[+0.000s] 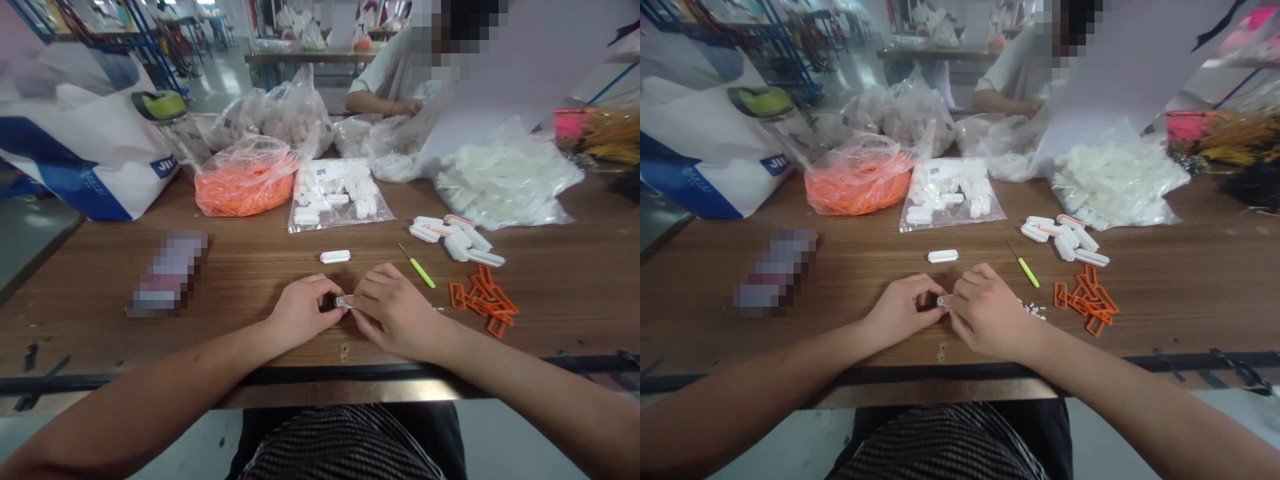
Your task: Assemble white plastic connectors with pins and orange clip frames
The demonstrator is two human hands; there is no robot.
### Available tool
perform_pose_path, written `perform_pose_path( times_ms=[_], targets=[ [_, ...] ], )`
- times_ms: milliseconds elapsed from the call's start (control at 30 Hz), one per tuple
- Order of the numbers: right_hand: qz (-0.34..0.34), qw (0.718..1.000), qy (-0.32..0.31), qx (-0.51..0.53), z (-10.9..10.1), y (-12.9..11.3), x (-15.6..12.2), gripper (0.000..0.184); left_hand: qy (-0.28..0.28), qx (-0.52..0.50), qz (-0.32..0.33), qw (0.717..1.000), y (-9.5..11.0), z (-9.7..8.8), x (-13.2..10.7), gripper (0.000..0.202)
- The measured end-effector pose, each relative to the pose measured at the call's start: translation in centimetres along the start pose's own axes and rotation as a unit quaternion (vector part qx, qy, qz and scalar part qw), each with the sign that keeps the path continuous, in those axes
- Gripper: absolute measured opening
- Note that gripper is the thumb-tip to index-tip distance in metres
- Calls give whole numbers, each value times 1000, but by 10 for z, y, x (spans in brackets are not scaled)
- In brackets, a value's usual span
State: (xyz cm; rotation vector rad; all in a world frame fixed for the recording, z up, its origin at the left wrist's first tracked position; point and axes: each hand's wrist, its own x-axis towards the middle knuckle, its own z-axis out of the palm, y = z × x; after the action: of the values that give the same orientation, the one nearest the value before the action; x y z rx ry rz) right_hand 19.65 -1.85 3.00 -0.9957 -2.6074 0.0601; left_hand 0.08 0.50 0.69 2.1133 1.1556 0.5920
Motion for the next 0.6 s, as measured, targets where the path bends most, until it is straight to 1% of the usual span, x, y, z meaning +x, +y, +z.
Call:
perform_pose_path(
  times_ms=[67,133,267,333,433,600],
  targets=[
    [10,1000,12,25,0,2,-1,24,2,-3,4,1000,1,0,0,7],
    [4,1000,16,24,0,3,0,25,3,-2,4,1000,1,0,1,7],
    [-7,1000,2,8,2,2,5,25,2,2,0,1000,-1,0,1,7],
    [12,1000,-4,21,2,0,6,24,2,-2,5,1000,-2,1,0,8],
    [59,998,-5,32,3,-4,4,24,8,-7,9,1000,-4,2,-1,9],
    [119,993,8,7,8,-14,3,25,5,-9,9,1000,-4,1,-1,9]
  ],
)
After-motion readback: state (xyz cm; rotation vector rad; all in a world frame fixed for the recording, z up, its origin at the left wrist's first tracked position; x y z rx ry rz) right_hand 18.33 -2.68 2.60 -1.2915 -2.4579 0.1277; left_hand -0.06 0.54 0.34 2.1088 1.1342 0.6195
